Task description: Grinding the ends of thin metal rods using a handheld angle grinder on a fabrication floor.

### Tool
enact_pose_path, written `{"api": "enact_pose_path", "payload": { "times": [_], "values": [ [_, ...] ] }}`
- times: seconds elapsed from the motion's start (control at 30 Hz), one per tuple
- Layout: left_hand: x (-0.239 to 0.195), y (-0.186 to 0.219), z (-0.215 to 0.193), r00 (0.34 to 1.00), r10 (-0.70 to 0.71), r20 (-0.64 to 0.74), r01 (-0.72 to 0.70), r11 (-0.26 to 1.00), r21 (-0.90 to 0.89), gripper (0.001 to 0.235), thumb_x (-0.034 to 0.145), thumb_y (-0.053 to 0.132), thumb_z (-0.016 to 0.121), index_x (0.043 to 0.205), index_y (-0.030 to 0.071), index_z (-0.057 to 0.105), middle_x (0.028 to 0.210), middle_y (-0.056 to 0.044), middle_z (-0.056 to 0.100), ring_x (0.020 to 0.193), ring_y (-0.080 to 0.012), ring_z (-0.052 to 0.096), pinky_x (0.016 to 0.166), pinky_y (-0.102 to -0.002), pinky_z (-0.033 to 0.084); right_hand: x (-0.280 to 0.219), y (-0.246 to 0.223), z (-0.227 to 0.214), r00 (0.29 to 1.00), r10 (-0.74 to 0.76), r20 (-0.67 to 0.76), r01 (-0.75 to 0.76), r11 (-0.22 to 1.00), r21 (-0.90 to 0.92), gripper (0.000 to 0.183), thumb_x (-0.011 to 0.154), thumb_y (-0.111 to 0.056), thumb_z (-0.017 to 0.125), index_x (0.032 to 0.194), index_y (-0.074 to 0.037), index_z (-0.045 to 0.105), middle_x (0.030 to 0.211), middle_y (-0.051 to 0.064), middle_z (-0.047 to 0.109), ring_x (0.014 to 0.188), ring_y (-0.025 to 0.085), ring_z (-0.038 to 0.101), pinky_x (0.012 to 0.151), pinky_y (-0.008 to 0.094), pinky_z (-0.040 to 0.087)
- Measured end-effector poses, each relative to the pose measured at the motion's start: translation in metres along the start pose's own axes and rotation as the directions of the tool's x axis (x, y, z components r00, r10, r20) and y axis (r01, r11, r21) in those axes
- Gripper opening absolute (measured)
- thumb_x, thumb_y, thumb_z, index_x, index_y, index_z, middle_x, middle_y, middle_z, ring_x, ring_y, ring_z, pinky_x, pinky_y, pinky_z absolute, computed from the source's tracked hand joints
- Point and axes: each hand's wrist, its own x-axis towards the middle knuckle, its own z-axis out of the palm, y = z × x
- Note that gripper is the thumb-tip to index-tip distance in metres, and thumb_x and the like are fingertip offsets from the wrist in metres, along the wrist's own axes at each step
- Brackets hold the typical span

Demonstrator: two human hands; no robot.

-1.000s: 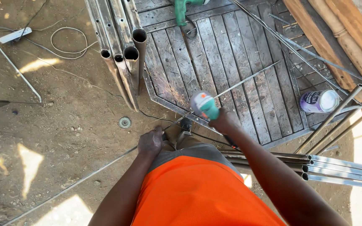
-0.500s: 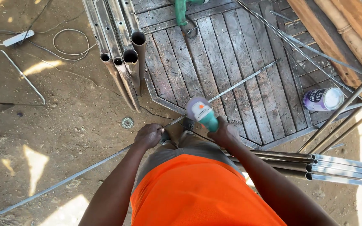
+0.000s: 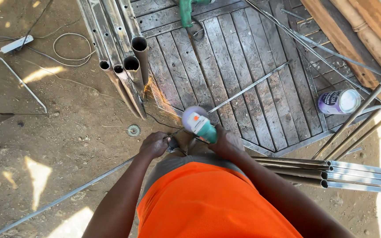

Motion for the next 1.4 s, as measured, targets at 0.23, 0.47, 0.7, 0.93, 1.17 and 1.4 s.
{"api": "enact_pose_path", "payload": {
  "times": [0.23, 0.47, 0.7, 0.93, 1.17, 1.4],
  "values": [
    [-0.005, -0.003, -0.001, 1.0, -0.026, -0.009, 0.027, 0.999, 0.037, 0.034, 0.101, 0.034, 0.05, 0.098, 0.018, 0.08, 0.106, -0.017, 0.076, 0.114, -0.0413, 0.069, 0.098, -0.052, 0.054, 0.059, 0.061, 0.004, 0.993, 0.08, -0.091, -0.079, 0.997, 0.007, 0.067, 0.074, -0.048, 0.08, 0.131, -0.022, 0.057, 0.116, 0.018, 0.073, 0.114, 0.04, 0.071, 0.099, 0.05, 0.056],
    [-0.007, 0.0, 0.002, 0.998, -0.055, -0.022, 0.057, 0.995, 0.076, 0.035, 0.102, 0.035, 0.048, 0.109, 0.021, 0.079, 0.111, -0.015, 0.076, 0.115, -0.0378, 0.069, 0.1, -0.051, 0.054, 0.064, 0.066, -0.012, 0.984, 0.128, -0.126, -0.119, 0.99, 0.078, 0.077, 0.07, -0.044, 0.08, 0.138, -0.014, 0.058, 0.119, 0.024, 0.072, 0.116, 0.044, 0.068, 0.101, 0.052, 0.053],
    [-0.001, -0.008, 0.01, 0.998, -0.056, -0.019, 0.058, 0.992, 0.114, 0.039, 0.102, 0.037, 0.042, 0.121, 0.024, 0.075, 0.113, -0.014, 0.076, 0.116, -0.0365, 0.07, 0.101, -0.051, 0.055, 0.028, 0.014, 0.007, 0.999, -0.05, -0.018, 0.051, 0.998, 0.024, 0.068, 0.07, -0.045, 0.078, 0.131, -0.02, 0.062, 0.113, 0.018, 0.074, 0.11, 0.043, 0.071, 0.094, 0.051, 0.057],
    [-0.023, -0.022, 0.017, 0.998, -0.054, -0.04, 0.06, 0.985, 0.162, 0.038, 0.104, 0.035, 0.038, 0.116, 0.016, 0.069, 0.107, -0.021, 0.075, 0.11, -0.042, 0.072, 0.097, -0.054, 0.056, 0.078, 0.084, 0.002, 0.989, 0.044, -0.144, -0.041, 0.999, 0.025, 0.07, 0.07, -0.048, 0.081, 0.129, -0.018, 0.058, 0.111, 0.02, 0.073, 0.11, 0.043, 0.07, 0.093, 0.055, 0.057],
    [-0.038, -0.033, 0.022, 0.996, -0.066, -0.055, 0.078, 0.968, 0.237, 0.034, 0.106, 0.037, 0.032, 0.111, 0.019, 0.061, 0.104, -0.018, 0.076, 0.106, -0.0386, 0.074, 0.096, -0.053, 0.057, 0.162, 0.187, -0.009, 0.921, 0.205, -0.33, -0.107, 0.95, 0.292, 0.075, 0.07, -0.041, 0.085, 0.133, -0.011, 0.057, 0.112, 0.024, 0.071, 0.111, 0.045, 0.068, 0.095, 0.056, 0.052],
    [-0.026, -0.046, 0.04, 0.994, -0.034, -0.108, 0.067, 0.943, 0.325, 0.033, 0.109, 0.039, 0.025, 0.113, 0.022, 0.053, 0.106, -0.014, 0.074, 0.103, -0.0355, 0.076, 0.096, -0.052, 0.058, 0.077, 0.09, -0.024, 0.991, 0.095, -0.098, -0.077, 0.982, 0.173, 0.072, 0.075, -0.036, 0.082, 0.136, -0.008, 0.056, 0.118, 0.028, 0.071, 0.117, 0.049, 0.066, 0.102, 0.058, 0.052]
  ]
}}
